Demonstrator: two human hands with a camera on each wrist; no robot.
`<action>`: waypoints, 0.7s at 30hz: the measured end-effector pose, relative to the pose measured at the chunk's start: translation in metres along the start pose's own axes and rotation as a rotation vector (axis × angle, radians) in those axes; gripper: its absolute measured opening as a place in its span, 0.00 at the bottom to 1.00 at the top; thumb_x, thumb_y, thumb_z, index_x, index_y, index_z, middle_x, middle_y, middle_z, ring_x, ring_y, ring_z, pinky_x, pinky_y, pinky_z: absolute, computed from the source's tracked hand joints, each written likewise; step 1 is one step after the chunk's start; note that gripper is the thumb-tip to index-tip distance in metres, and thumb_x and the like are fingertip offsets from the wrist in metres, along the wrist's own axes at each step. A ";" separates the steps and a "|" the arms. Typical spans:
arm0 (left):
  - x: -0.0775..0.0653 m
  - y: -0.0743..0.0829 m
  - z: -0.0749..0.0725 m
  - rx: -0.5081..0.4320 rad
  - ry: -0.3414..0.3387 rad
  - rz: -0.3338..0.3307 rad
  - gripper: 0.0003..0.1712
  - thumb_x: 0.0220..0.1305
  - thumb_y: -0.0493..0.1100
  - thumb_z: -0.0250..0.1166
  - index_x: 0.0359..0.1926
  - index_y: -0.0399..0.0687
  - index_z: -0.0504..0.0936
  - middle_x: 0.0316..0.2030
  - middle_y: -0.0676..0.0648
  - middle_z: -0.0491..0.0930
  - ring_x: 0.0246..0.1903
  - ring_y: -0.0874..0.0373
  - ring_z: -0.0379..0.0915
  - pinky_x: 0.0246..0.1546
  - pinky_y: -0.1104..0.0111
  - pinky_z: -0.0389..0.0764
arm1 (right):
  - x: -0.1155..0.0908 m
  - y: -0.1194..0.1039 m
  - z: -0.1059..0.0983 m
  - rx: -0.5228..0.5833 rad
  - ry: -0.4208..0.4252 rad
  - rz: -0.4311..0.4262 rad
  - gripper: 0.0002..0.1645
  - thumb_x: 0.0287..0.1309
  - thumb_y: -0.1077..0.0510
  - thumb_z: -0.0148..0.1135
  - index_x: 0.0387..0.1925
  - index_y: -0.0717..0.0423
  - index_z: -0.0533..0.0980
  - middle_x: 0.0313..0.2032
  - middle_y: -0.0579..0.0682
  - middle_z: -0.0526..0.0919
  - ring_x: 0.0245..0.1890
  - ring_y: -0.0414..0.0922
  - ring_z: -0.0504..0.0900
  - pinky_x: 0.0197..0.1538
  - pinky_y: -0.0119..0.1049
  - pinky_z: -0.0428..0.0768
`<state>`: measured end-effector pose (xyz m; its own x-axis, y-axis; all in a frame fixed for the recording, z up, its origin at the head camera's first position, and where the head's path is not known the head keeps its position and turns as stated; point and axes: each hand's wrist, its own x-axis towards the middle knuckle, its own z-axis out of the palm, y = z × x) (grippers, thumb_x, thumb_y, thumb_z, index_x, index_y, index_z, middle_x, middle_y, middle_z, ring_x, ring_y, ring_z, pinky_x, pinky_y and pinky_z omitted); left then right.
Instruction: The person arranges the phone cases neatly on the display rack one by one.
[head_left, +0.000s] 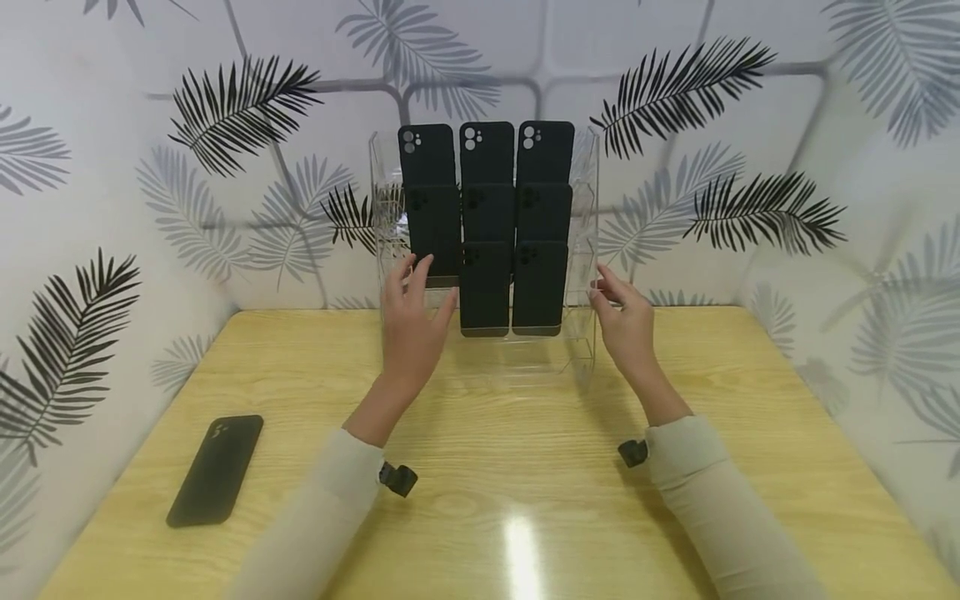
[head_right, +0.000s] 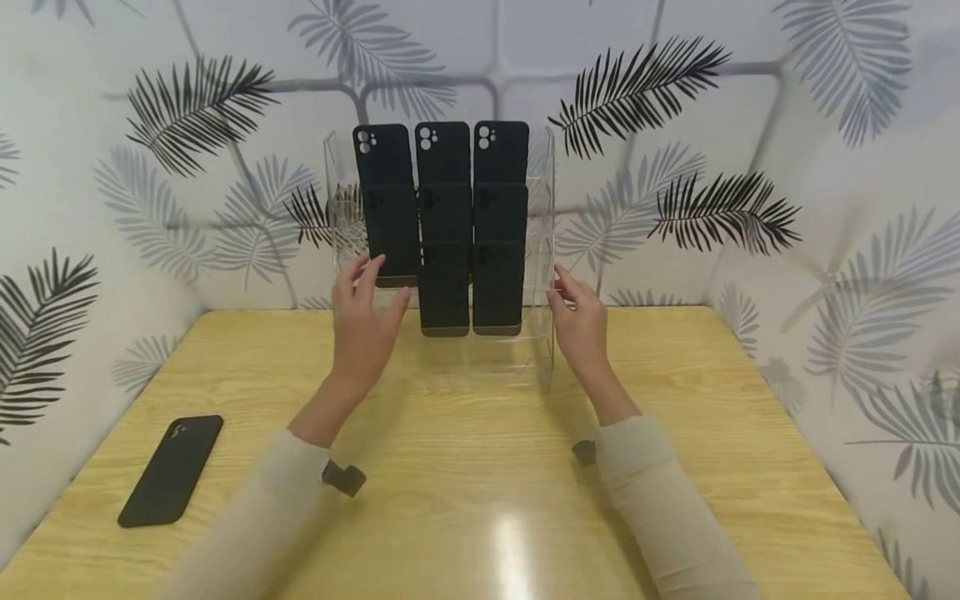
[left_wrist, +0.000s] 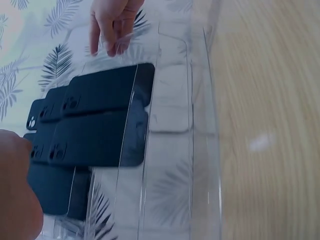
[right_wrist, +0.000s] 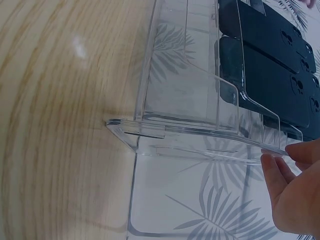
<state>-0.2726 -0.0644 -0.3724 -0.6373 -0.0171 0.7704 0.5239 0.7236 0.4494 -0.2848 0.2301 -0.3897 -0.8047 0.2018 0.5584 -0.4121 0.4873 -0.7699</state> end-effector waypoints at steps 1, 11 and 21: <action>-0.002 -0.005 -0.007 -0.001 -0.003 -0.007 0.31 0.69 0.47 0.66 0.68 0.40 0.72 0.67 0.36 0.67 0.63 0.43 0.66 0.63 0.52 0.73 | 0.000 0.000 0.000 0.003 -0.002 0.003 0.26 0.67 0.66 0.61 0.66 0.60 0.75 0.49 0.65 0.85 0.48 0.55 0.84 0.42 0.13 0.72; -0.030 -0.047 -0.079 -0.014 -0.107 -0.134 0.27 0.67 0.43 0.68 0.64 0.38 0.75 0.61 0.37 0.72 0.54 0.42 0.71 0.54 0.50 0.75 | -0.001 0.002 0.000 0.033 0.032 0.000 0.26 0.67 0.66 0.62 0.65 0.56 0.76 0.48 0.63 0.86 0.45 0.52 0.84 0.40 0.13 0.74; -0.058 -0.089 -0.135 0.092 -0.338 -0.325 0.32 0.73 0.53 0.61 0.69 0.39 0.69 0.67 0.32 0.66 0.64 0.32 0.63 0.61 0.38 0.68 | -0.002 0.004 0.003 0.076 0.029 0.000 0.26 0.66 0.65 0.62 0.65 0.51 0.76 0.49 0.63 0.86 0.45 0.48 0.83 0.42 0.15 0.76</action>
<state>-0.2061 -0.2211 -0.3964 -0.9162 -0.0382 0.3990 0.2242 0.7762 0.5893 -0.2860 0.2292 -0.3946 -0.7924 0.2262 0.5665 -0.4444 0.4221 -0.7902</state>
